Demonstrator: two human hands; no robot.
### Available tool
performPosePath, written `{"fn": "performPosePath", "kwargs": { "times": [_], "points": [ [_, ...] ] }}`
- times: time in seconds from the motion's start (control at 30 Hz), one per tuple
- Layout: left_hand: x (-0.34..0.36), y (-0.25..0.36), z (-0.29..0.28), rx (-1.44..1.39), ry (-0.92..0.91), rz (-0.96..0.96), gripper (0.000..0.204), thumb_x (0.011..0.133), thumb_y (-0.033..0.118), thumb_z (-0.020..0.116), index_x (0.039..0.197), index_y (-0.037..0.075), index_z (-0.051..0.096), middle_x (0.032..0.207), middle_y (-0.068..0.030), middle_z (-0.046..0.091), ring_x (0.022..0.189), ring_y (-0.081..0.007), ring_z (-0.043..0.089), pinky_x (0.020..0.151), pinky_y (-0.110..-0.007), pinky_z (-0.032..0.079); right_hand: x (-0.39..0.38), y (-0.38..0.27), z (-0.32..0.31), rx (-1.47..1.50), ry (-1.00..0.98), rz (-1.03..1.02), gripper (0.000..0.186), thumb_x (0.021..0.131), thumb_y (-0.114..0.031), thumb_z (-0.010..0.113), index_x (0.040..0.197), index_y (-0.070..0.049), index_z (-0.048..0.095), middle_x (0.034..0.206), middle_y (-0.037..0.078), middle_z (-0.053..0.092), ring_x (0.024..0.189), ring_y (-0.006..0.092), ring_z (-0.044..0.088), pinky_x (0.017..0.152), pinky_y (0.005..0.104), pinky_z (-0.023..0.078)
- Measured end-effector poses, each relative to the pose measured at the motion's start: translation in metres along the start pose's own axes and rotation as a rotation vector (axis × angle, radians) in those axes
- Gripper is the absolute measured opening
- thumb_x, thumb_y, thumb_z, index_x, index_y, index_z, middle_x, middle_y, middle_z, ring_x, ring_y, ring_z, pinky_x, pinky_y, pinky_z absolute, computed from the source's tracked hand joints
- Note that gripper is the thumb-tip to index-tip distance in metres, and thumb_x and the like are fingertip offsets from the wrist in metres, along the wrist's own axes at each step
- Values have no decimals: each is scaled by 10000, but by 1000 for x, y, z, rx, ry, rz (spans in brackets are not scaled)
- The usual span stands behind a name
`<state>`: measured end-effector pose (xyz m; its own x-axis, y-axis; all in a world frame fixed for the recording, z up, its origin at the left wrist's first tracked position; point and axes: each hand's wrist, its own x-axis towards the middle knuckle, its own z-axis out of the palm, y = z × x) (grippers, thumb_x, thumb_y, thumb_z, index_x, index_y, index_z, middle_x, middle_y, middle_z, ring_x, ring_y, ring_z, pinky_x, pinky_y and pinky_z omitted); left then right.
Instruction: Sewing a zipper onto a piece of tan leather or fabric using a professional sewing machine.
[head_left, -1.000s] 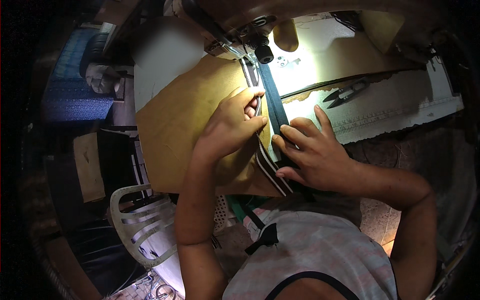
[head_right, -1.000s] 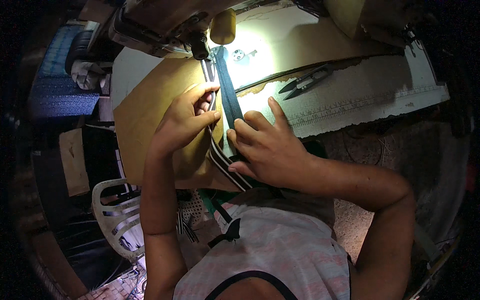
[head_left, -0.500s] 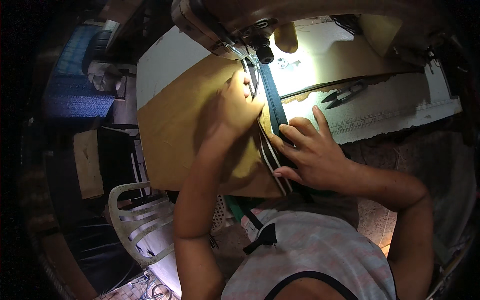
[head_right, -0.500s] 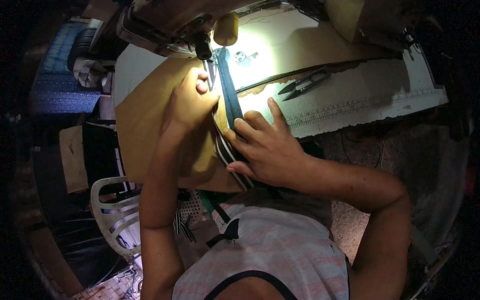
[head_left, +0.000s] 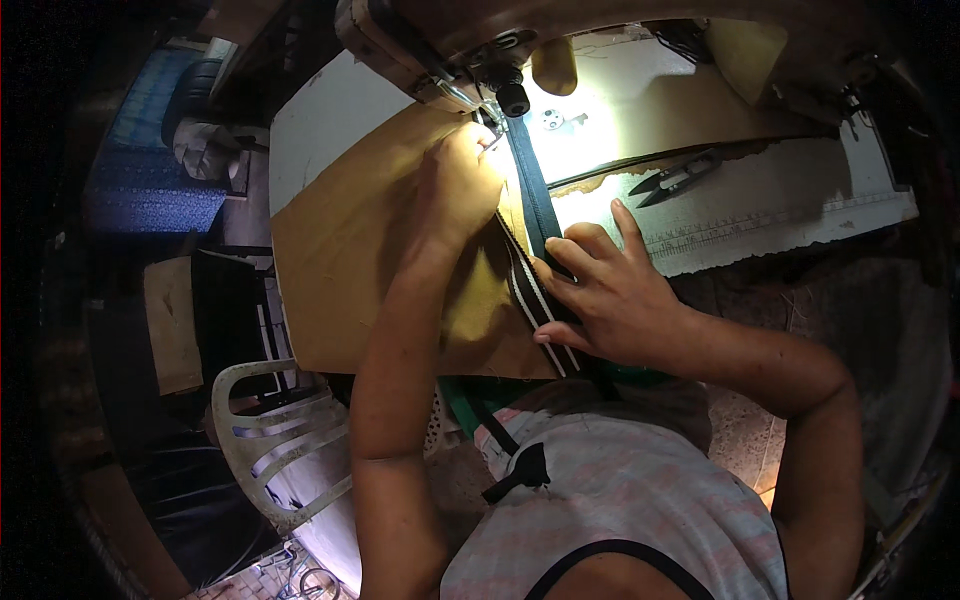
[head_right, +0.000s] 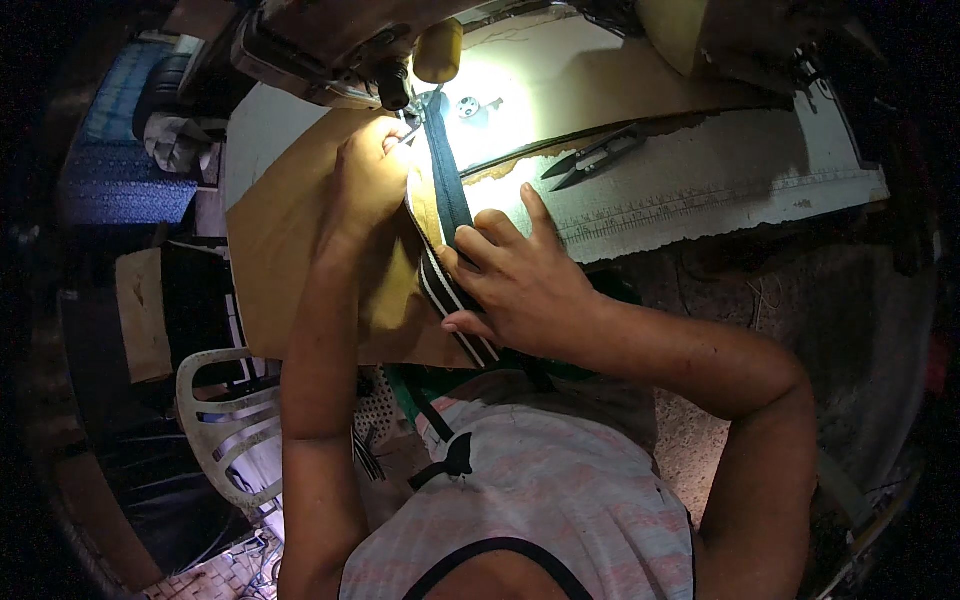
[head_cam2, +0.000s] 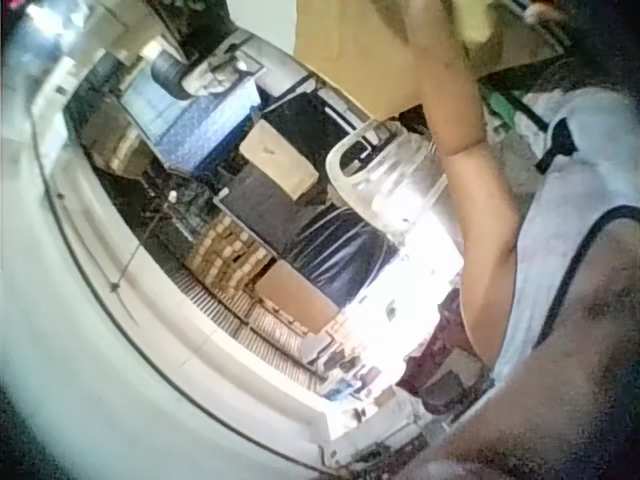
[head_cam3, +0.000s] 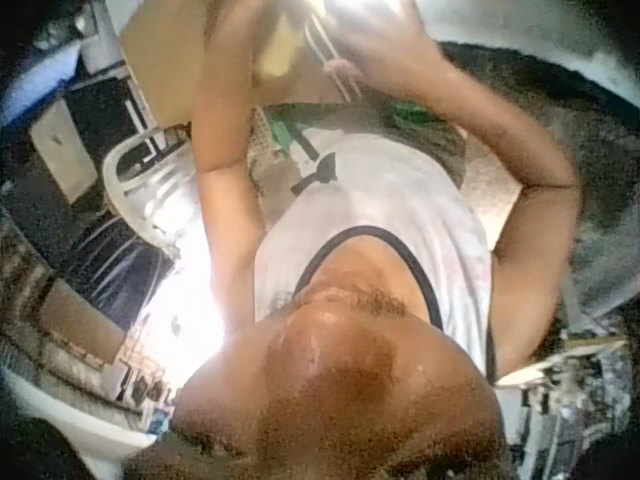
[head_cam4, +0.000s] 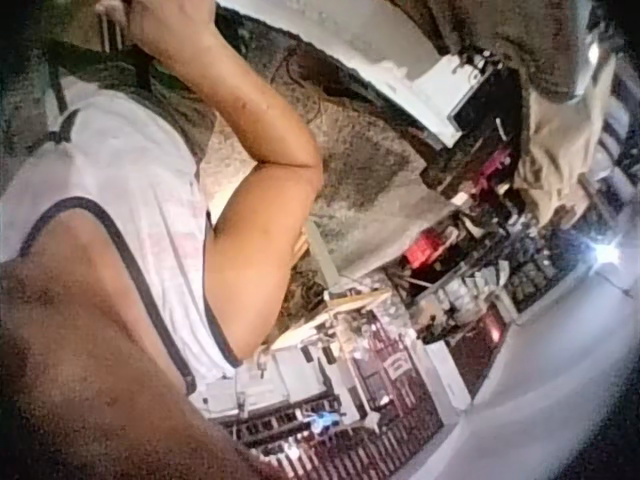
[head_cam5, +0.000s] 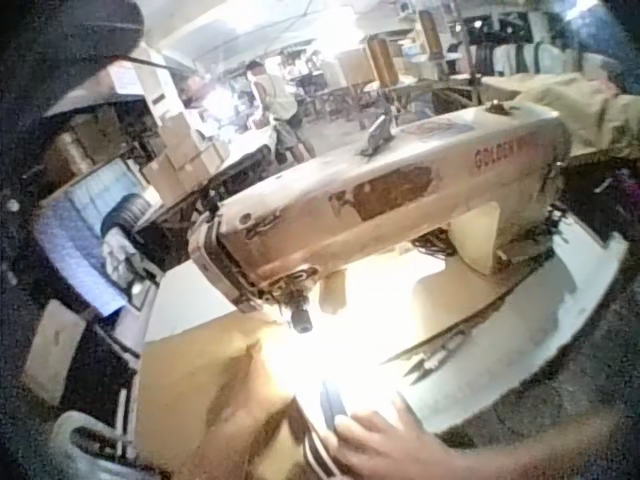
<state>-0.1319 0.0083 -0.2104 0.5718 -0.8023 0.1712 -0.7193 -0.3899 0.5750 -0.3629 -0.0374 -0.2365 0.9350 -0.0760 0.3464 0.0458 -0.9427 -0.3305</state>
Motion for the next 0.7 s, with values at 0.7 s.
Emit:
{"fn": "performPosePath", "kwargs": {
  "times": [0.7],
  "points": [
    [-9, -4, -7, 270, -27, 218, 189, 795, 127, 706, 971, 56, 714, 891, -138, 674, 808, -287, 652, 741, -377, 517, -1, -1, 1, -4, 11, -5, 695, 895, -640, 565, 1308, -81, 599, 1227, 100, 531, 1226, 278, 463, 1109, 685, 229]
  ]
}}
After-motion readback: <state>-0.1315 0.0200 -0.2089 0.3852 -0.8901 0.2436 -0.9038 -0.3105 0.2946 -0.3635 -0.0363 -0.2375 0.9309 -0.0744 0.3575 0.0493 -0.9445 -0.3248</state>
